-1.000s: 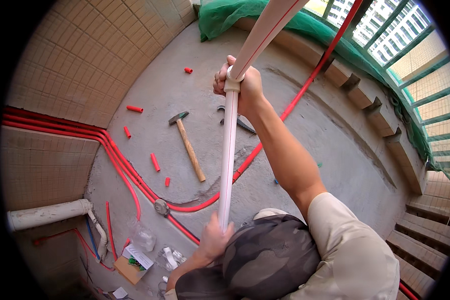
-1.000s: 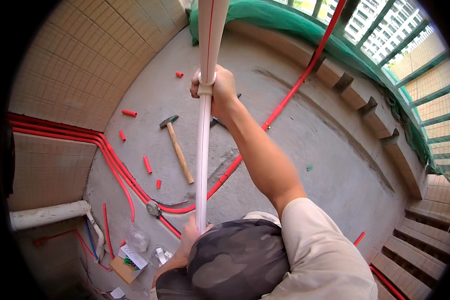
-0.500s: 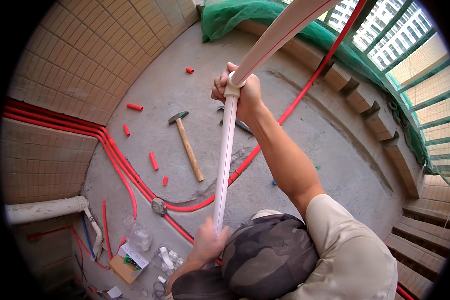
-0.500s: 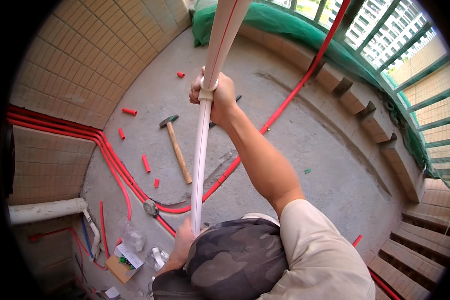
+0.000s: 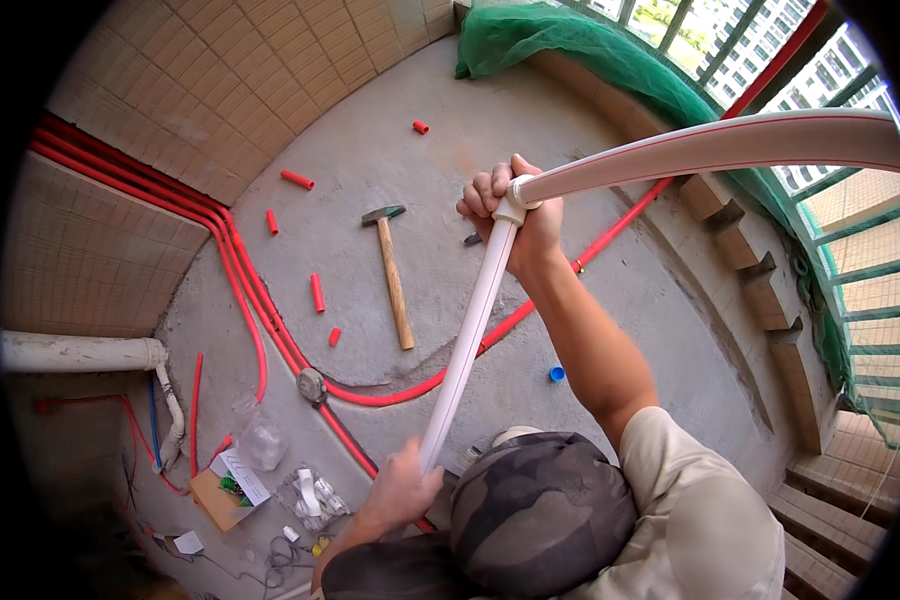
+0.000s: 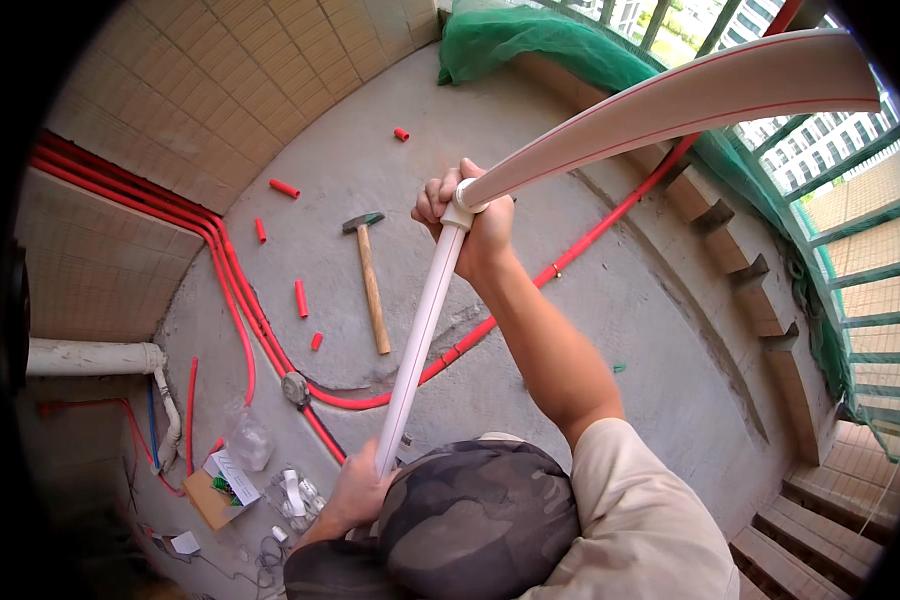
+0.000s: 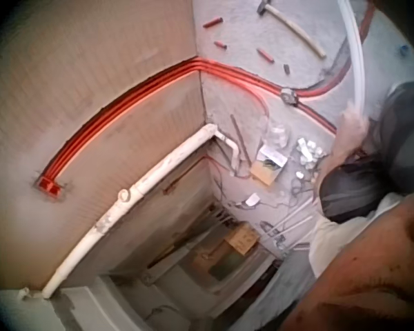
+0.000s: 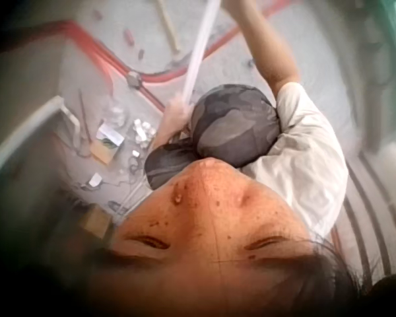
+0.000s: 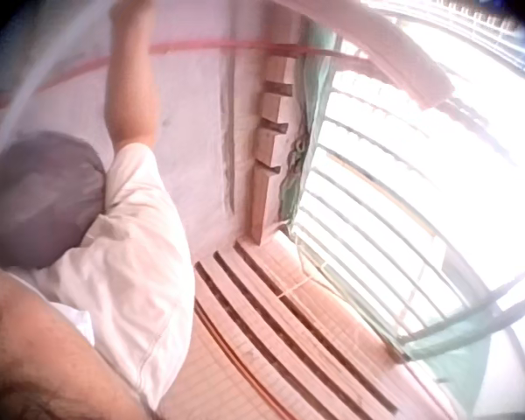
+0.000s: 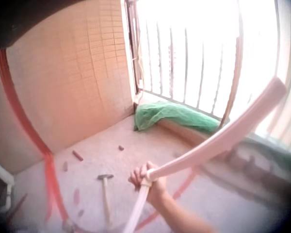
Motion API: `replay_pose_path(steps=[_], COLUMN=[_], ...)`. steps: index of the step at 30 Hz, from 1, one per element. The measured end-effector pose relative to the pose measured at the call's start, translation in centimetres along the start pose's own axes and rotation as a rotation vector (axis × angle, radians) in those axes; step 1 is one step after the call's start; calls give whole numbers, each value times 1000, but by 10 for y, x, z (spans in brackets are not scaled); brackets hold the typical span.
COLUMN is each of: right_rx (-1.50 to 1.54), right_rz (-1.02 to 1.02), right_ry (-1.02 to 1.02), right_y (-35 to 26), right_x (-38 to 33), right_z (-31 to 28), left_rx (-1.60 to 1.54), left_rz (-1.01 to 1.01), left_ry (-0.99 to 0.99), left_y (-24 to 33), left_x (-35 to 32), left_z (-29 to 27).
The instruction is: The person uses a pipe fusion tool to heat and join white PVC pipes with elbow and T-joint connectors. They measure a pipe with a tape measure and cut it with a pipe cutter before assembling the sections.
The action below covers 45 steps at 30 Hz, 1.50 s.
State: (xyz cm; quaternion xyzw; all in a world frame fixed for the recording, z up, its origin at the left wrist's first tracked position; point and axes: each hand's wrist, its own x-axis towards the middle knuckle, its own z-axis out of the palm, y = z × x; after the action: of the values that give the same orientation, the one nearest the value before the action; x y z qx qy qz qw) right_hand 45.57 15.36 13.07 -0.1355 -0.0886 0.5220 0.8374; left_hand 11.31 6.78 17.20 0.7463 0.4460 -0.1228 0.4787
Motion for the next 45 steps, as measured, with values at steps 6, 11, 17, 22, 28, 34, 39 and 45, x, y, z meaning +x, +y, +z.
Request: replay_pose_path(steps=[6,11,17,22,28,34,39,45], right_rx=[-404,-913,-924,-980,-1041,-1127,-1345,-1426], right_rz=[-89,-90,-7,80,116,245,575,1029], right_ry=[-57,-257,51,160,235,113,-526,-477], right_y=[-12,-29,-4,-4,-8,3,-12,-28], right_x=[-3,-20,-41,-56,-68,-65,-60,-66], right_z=[-20,-6,17,15,16,2,-6,3], left_rx=[-77,-437,-466,-533,-644,-467,-340,169], left_rz=[114,-144,-192,-245,-240,-250,-266,-192], left_ry=[-77,-324,-446,-516,-593,-439,-337,71], left_y=[-19,-25,-45,-38,-50,-58,-88,-75], left_x=[0,-9,-27,-37,-38,-30,-44,-59], left_z=[-35,-56,-55,-45,-24,-46,-72,-33])
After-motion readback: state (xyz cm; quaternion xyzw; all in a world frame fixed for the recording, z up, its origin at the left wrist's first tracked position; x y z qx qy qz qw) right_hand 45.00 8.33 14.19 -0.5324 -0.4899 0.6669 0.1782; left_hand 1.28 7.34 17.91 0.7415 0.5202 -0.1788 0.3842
